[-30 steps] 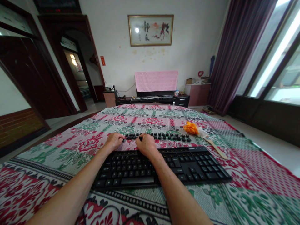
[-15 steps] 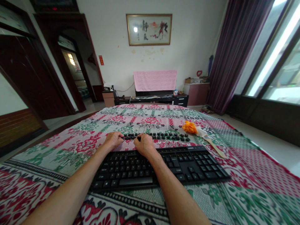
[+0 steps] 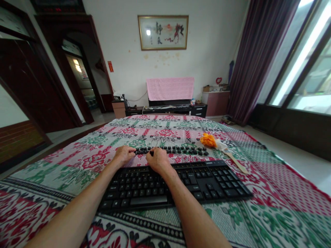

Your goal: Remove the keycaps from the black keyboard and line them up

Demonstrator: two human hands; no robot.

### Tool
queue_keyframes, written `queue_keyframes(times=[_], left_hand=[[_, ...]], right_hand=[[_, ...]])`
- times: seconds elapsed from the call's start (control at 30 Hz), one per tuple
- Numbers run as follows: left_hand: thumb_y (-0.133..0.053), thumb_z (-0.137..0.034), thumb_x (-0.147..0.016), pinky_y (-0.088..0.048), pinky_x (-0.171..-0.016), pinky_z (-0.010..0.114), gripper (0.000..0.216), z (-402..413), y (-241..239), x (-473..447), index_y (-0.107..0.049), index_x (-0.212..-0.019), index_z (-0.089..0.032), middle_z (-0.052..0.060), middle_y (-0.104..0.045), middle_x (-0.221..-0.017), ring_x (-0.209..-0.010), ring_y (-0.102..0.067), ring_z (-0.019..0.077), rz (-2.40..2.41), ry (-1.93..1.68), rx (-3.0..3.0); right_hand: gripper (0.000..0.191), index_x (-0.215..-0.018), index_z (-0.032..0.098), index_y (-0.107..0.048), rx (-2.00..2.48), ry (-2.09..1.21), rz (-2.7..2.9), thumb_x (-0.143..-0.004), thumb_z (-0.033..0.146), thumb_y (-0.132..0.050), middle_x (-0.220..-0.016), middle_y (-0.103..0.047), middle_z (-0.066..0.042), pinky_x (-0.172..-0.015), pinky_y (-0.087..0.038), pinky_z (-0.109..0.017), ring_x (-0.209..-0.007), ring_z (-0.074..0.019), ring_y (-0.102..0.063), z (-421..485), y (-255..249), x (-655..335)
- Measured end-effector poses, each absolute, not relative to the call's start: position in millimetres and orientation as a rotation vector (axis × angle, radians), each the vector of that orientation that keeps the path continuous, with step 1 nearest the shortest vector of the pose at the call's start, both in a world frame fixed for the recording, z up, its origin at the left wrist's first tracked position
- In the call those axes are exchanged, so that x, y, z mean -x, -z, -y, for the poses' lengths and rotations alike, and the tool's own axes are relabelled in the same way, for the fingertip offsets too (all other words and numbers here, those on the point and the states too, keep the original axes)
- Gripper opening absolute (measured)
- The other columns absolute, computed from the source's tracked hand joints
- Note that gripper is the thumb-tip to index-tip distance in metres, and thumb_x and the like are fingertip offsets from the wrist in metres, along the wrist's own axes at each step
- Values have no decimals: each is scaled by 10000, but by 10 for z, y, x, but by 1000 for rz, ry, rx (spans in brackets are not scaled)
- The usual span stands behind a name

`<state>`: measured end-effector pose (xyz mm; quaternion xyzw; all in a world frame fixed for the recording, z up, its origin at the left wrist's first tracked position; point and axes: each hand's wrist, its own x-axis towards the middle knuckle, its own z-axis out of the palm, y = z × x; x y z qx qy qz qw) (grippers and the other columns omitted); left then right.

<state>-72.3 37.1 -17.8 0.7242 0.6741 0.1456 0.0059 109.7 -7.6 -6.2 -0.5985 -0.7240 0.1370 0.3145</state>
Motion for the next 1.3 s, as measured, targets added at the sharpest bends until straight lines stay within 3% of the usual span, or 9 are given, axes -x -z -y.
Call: queue_keyframes(times=[0.43,0.6,0.87,1.3], left_hand=[[-499,-272,-691,-384,-655,206,277,-300,111,774,-696,-882,-232,17,-690,-846,-773,-592,155,-2096,-550,-2191],[-478,-276,-680,-361,-583,217,267,-139,11,899,-712,-750,-167,28,-674,-714,-664,-567,154,-1918,-495,-2242],[-500,-342,-638,-328,-494,196,300,145,21,1011,-696,-756,-148,-15,-590,-571,-534,-483,111,-1636,-537,-2027],[-498,-291,-607,-313,-485,194,238,217,15,946,-682,-627,-140,-25,-546,-508,-541,-480,113,-1615,-507,-2036]], right_hand=[[247,-740,156,-671,1564,-384,1869,-720,298,-470,-602,-633,-36,-571,-358,-204,-573,-128,-547,62,9,-1094],[244,-695,147,-656,1503,-455,1885,-710,288,-459,-542,-613,-22,-509,-338,-189,-519,-108,-523,131,-104,-1072],[228,-631,126,-640,1429,-649,2060,-692,243,-454,-484,-591,-18,-430,-303,-173,-444,-84,-483,354,-338,-995],[226,-702,129,-649,1445,-562,2117,-702,241,-453,-523,-612,-27,-454,-298,-185,-475,-95,-492,372,-258,-906]])
